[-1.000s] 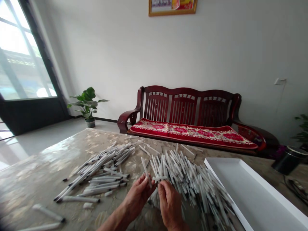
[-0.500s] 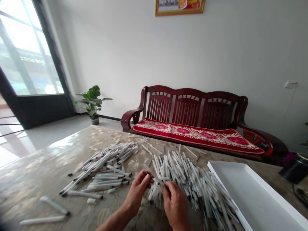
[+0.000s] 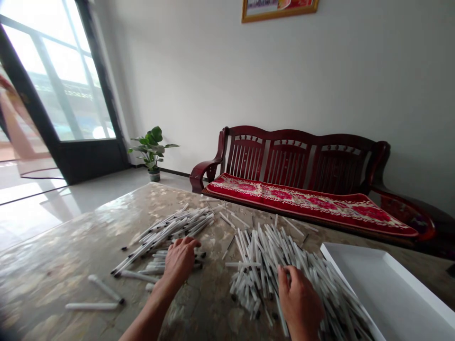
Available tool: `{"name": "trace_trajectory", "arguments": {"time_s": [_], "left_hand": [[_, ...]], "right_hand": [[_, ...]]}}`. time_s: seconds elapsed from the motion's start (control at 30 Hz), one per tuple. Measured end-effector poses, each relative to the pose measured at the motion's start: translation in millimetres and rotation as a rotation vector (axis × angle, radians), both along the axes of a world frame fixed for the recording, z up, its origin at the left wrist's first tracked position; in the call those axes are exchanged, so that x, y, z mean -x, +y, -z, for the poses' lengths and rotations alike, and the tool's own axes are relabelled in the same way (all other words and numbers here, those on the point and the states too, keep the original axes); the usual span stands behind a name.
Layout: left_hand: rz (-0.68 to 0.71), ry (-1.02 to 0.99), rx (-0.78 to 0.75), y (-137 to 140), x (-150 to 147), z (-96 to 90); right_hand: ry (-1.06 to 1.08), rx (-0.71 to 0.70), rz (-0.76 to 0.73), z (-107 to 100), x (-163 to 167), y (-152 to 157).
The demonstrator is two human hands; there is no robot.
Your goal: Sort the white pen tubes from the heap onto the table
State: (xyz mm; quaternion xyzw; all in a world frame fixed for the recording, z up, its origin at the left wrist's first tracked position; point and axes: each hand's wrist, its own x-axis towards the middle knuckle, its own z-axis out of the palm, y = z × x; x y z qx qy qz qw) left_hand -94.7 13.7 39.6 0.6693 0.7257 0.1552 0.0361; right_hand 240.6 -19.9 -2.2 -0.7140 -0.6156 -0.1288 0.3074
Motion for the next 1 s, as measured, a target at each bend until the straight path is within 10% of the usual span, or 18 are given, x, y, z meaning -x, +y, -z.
{"name": "trace_trajectory", "arguments": {"time_s": [0.73, 1.0], "left_hand": [[0.409, -0.154, -0.011, 17, -34, 29.6], [0.36, -0.031, 0.0, 15, -39, 25.6]], "right_hand": [[0.112, -0.202, -0.389, 4, 57, -7], [0.199, -0.138, -0.424, 10, 62, -5]]}}
